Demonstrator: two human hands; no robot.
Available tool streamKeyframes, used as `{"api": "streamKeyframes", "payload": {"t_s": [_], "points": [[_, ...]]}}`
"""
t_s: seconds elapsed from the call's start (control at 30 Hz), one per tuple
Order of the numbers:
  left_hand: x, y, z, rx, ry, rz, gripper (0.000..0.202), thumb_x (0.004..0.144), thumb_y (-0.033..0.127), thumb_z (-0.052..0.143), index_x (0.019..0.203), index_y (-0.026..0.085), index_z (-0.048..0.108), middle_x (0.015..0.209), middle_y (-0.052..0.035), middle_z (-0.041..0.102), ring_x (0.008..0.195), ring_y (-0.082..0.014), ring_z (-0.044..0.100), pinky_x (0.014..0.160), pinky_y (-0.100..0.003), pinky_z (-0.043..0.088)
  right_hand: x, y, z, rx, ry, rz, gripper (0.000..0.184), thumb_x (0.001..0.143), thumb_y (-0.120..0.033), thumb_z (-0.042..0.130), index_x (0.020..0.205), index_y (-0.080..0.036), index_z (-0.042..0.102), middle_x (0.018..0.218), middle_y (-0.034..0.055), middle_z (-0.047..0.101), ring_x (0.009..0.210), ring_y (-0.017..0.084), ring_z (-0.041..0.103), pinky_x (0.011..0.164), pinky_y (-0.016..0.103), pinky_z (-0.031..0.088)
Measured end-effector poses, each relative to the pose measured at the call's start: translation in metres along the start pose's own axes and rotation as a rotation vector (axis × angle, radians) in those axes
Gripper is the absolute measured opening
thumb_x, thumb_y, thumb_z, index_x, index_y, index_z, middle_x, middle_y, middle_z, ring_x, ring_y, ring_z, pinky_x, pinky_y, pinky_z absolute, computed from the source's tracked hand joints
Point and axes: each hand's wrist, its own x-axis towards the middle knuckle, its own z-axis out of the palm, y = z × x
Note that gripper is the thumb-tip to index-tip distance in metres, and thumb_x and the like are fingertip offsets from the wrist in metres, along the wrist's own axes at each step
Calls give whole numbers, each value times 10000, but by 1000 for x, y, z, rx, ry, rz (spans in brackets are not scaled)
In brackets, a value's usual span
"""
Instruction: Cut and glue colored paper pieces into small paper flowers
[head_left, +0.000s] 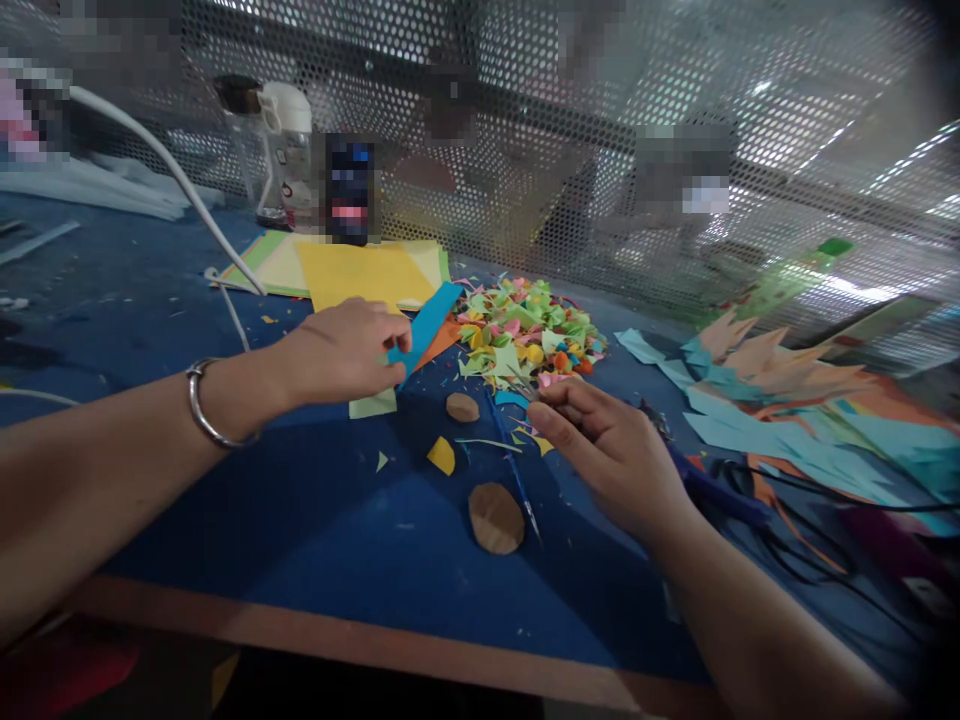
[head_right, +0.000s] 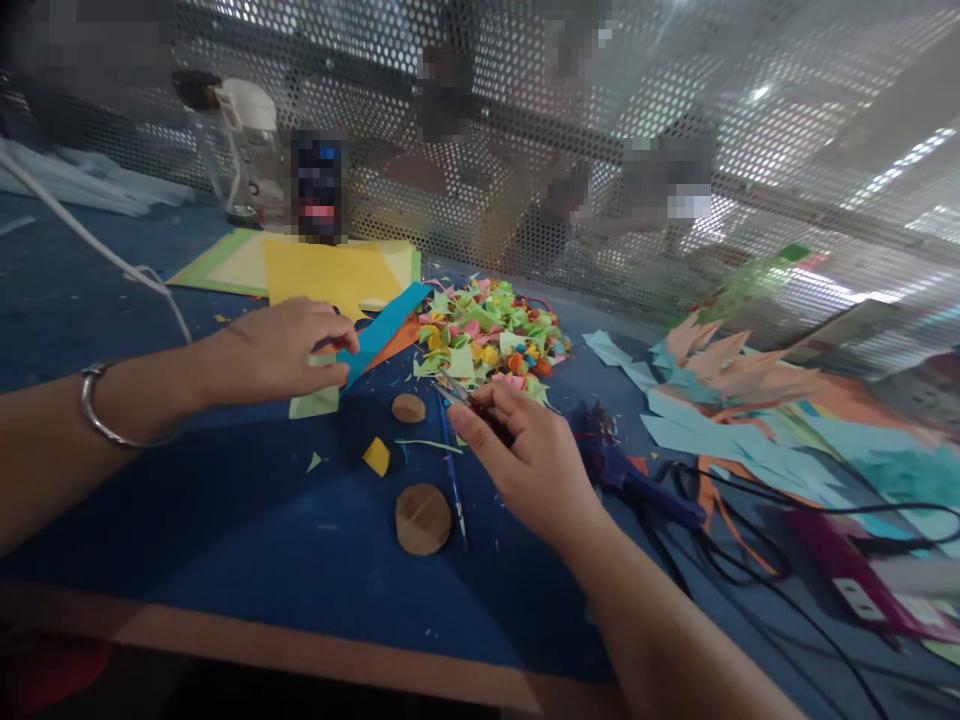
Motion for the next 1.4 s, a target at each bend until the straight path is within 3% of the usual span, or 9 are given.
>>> {"api": "streamKeyframes", "payload": {"t_s": [0.1,0.2,0.3,0.53,0.63,0.8,1.03,1.27,1.4], "points": [[-7,20,12,-73,76,160,206,812,321,594,923,186,702,951,-90,627,972,-270,531,879,-386,359,3,4,0,-21,41,8,319,936,-502,534,863,-198,600,697,-1,566,615,134,485,577,261,399],[-13,45,23,-215,-43,237,177,846,327,584,897,201,698,928,-82,634,975,-263,540,884,-383,371,6,6,0,-27,82,38,332,915,-511,547,841,-193,604,647,-12,560,577,131,492,541,253,381],[-14,62,33,-202,-134,260,182,820,344,618,891,191,686,910,-95,631,969,-289,536,838,-393,378,9,8,0,-41,109,58,329,897,-501,560,804,-187,598,635,-13,563,559,127,500,524,249,362],[-4,77,40,-93,-226,282,114,776,179,537,788,182,650,856,-97,636,880,-270,586,702,-346,385,12,16,0,-62,87,80,362,881,-539,564,821,-184,602,706,21,641,641,163,577,599,271,409],[-4,78,35,-176,-171,275,143,789,151,519,777,175,659,845,-95,651,846,-245,590,690,-337,384,11,18,0,-117,62,82,352,891,-536,557,835,-191,602,708,23,647,642,168,565,590,276,398],[-6,71,24,-565,-71,100,112,839,262,606,799,176,665,752,-34,654,710,-150,570,679,-298,408,11,18,2,-293,-17,83,315,889,-502,547,773,-210,576,627,1,589,558,156,500,539,282,350],[-2,69,32,-1355,-125,-280,141,760,219,735,768,139,619,697,-12,647,668,-107,588,729,-291,465,9,15,0,-539,-108,151,270,904,-481,535,842,-220,566,655,20,621,579,185,555,545,283,330],[-5,69,34,-1427,-135,-392,177,764,241,750,790,143,606,753,-18,687,695,-104,635,742,-275,486,3,7,-2,-809,-128,213,286,921,-505,508,826,-238,547,681,42,663,611,228,607,499,284,243],[-3,63,36,-1124,-73,-232,125,794,255,701,813,156,627,753,-27,688,711,-125,632,715,-277,484,-1,4,-2,-892,-119,213,327,913,-537,515,789,-239,567,670,57,682,599,245,630,489,293,211]]}}
